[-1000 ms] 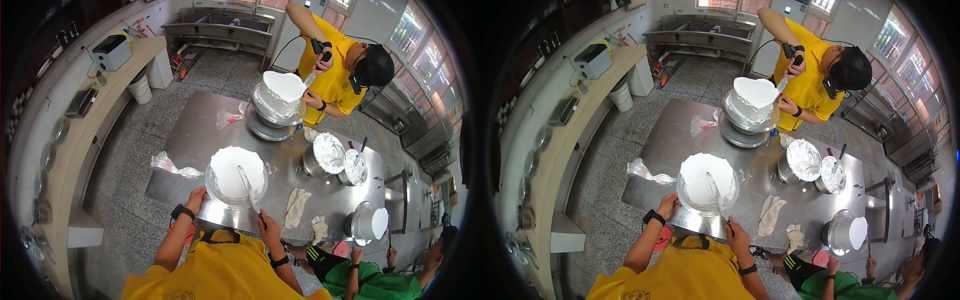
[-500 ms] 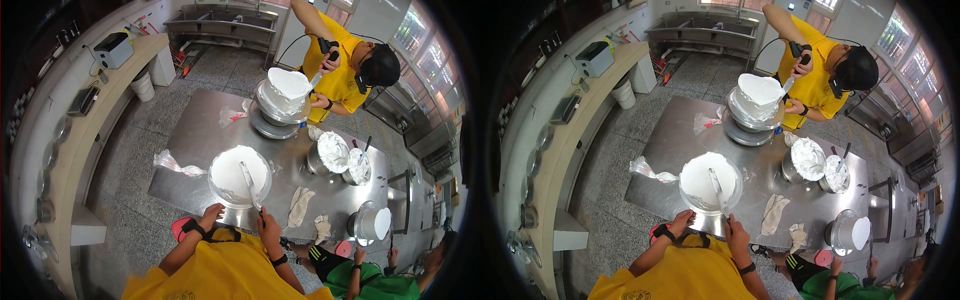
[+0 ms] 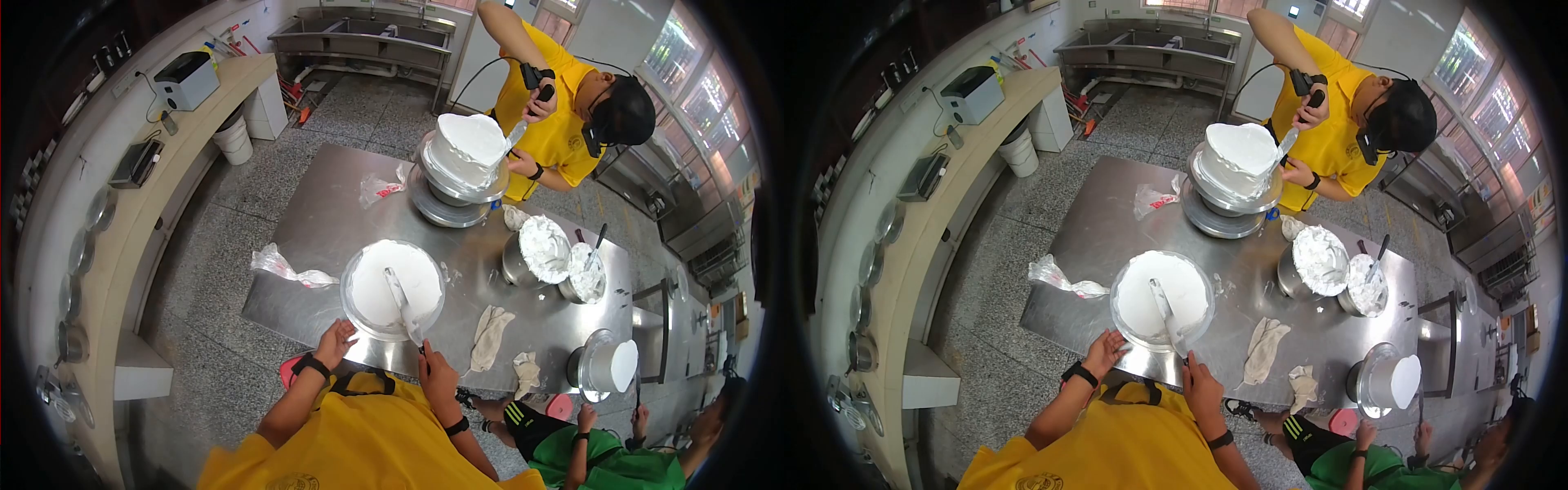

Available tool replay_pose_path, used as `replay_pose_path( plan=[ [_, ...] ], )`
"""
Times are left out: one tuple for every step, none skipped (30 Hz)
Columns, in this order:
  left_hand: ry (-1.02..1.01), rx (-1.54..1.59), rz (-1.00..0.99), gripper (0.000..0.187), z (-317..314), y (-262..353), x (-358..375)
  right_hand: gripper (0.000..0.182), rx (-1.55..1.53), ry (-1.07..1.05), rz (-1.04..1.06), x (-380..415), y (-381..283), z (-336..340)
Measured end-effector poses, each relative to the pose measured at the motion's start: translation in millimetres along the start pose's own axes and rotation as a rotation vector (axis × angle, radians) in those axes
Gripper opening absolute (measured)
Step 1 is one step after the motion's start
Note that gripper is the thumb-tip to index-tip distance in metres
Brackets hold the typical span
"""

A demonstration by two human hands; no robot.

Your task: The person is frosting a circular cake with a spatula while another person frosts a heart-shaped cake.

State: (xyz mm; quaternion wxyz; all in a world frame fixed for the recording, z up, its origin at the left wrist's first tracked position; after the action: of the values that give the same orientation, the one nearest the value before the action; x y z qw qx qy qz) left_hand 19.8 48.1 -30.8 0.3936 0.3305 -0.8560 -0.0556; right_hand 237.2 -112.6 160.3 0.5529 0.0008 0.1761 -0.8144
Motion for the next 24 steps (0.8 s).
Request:
replay_pose_path(
  plan=[
    [-0.008,0.032,0.032,0.04,-0.9,-9.0,4.5,0.039,0.01,-0.006,0.001,0.8,0.0,0.4],
    [-0.018,0.053,0.063,0.035,-1.9,-16.6,8.3,0.039,0.011,-0.01,-0.001,1.7,0.2,0.8],
    [-0.013,0.055,0.065,0.035,-2.8,-21.7,11.8,0.038,-0.002,-0.018,-0.001,2.3,0.0,1.1],
    [-0.056,0.022,0.097,0.034,-6.7,-27.6,14.9,0.037,-0.016,-0.025,0.0,2.6,-0.5,1.1],
    [-0.1,-0.011,0.128,0.032,-11.2,-33.2,17.6,0.037,-0.016,-0.027,-0.001,2.7,-0.9,1.6],
    [-0.05,-0.043,0.139,0.024,-7.8,-36.1,13.7,0.037,-0.024,-0.021,0.0,2.7,-1.0,2.4],
    [-0.05,-0.042,0.142,0.024,-7.0,-34.7,8.2,0.037,-0.031,-0.015,0.0,3.2,-0.8,3.4],
    [-0.034,-0.022,0.097,0.022,-5.4,-27.3,1.5,0.037,-0.03,-0.015,-0.001,4.0,-0.5,3.1],
    [-0.017,-0.001,0.051,0.02,-1.0,-20.0,-5.0,0.037,-0.038,-0.018,0.0,4.5,-0.3,2.1],
    [-0.049,0.011,0.011,0.022,-8.8,-6.8,-6.1,0.037,-0.046,-0.022,0.001,4.9,-0.5,2.1],
    [-0.049,0.011,0.011,0.022,-15.3,5.0,-7.9,0.037,-0.045,-0.022,0.001,5.4,-0.5,2.4],
    [-0.028,-0.037,-0.013,0.022,-15.8,16.4,-12.6,0.037,-0.027,-0.037,0.004,5.3,-1.2,2.9],
    [-0.008,-0.085,-0.038,0.023,-15.2,24.0,-14.2,0.038,-0.008,-0.052,0.007,5.7,-1.4,2.4],
    [0.023,-0.112,-0.033,0.023,-14.6,26.7,-14.7,0.038,-0.008,-0.051,0.007,6.1,-1.3,2.4],
    [0.022,-0.113,-0.033,0.023,-12.0,24.4,-16.6,0.038,-0.017,-0.054,0.004,6.3,-1.2,2.3],
    [0.037,-0.189,-0.028,0.022,-7.8,19.9,-16.2,0.038,-0.026,-0.056,0.001,6.4,-1.0,2.2],
    [0.052,-0.267,-0.022,0.022,-3.1,14.4,-14.9,0.038,-0.027,-0.054,-0.005,7.3,-0.9,2.2],
    [0.05,-0.272,-0.019,0.022,1.9,5.8,-12.6,0.037,-0.039,-0.037,-0.009,7.9,-1.2,3.9],
    [0.004,-0.225,-0.034,0.02,3.1,-3.5,-9.3,0.037,-0.051,-0.02,-0.012,7.8,-1.3,5.2],
    [-0.043,-0.178,-0.049,0.018,3.4,-11.1,-8.5,0.037,-0.052,-0.018,-0.018,7.7,-0.9,5.4],
    [-0.042,-0.182,-0.045,0.018,1.4,-17.1,-5.0,0.037,-0.054,-0.017,-0.022,8.6,-0.9,5.9],
    [-0.017,-0.182,-0.037,0.02,1.2,-24.0,-1.1,0.037,-0.057,-0.018,-0.025,9.7,-0.7,6.2],
    [0.007,-0.181,-0.029,0.021,0.9,-28.6,1.3,0.037,-0.056,-0.019,-0.028,10.2,-0.2,6.3],
    [0.002,-0.174,-0.004,0.021,-0.6,-31.9,2.7,0.037,-0.056,-0.018,-0.023,10.3,-0.2,6.6]
  ],
)
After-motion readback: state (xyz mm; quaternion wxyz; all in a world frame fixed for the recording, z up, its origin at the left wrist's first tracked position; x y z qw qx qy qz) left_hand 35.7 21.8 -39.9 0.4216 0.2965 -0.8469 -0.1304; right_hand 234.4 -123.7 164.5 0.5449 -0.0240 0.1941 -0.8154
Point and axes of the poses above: each hand's wrist, its own x-axis away from the middle knuckle, its own z-axis out of the back of the hand, y = z × x, the point moved 6 cm from there along -x, towards the middle knuckle, and after that the axes turned 13 degrees about x, right-handed, at the moved point
